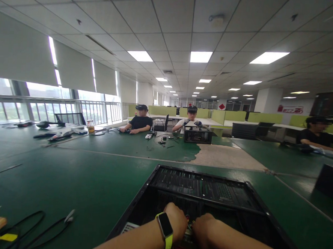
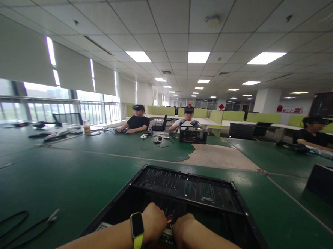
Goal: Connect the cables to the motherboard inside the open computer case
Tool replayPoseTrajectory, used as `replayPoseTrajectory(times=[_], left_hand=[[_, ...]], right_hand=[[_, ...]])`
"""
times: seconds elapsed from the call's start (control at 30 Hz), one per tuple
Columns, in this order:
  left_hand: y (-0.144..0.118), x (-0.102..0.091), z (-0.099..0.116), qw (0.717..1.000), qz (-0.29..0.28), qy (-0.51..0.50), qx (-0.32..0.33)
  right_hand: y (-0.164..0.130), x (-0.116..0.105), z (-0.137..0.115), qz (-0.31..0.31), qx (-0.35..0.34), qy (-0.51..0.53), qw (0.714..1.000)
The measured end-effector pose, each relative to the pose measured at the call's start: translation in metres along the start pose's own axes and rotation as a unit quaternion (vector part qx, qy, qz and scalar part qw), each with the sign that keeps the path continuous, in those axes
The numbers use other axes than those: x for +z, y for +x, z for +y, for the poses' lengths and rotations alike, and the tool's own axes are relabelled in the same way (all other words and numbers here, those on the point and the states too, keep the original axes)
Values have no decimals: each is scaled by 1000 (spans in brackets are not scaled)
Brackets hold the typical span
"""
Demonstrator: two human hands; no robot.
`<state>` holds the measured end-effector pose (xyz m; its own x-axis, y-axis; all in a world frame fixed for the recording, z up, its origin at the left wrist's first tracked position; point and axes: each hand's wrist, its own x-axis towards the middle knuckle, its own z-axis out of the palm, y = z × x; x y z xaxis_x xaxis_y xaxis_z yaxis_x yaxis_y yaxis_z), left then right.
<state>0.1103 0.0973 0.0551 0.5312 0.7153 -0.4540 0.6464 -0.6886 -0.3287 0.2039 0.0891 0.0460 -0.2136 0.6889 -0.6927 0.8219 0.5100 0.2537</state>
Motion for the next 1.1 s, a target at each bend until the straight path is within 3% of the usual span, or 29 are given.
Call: replayPoseTrajectory(times=[0.33, 1.1], left_hand=[[-10, -8, 0, 1000, -11, -1, 4], [-8, -5, 0, 1000, 2, 6, 4]], right_hand=[[10, 5, 2, 5, 1, -9, 1000], [4, 1, 1, -5, -2, 12, 1000]])
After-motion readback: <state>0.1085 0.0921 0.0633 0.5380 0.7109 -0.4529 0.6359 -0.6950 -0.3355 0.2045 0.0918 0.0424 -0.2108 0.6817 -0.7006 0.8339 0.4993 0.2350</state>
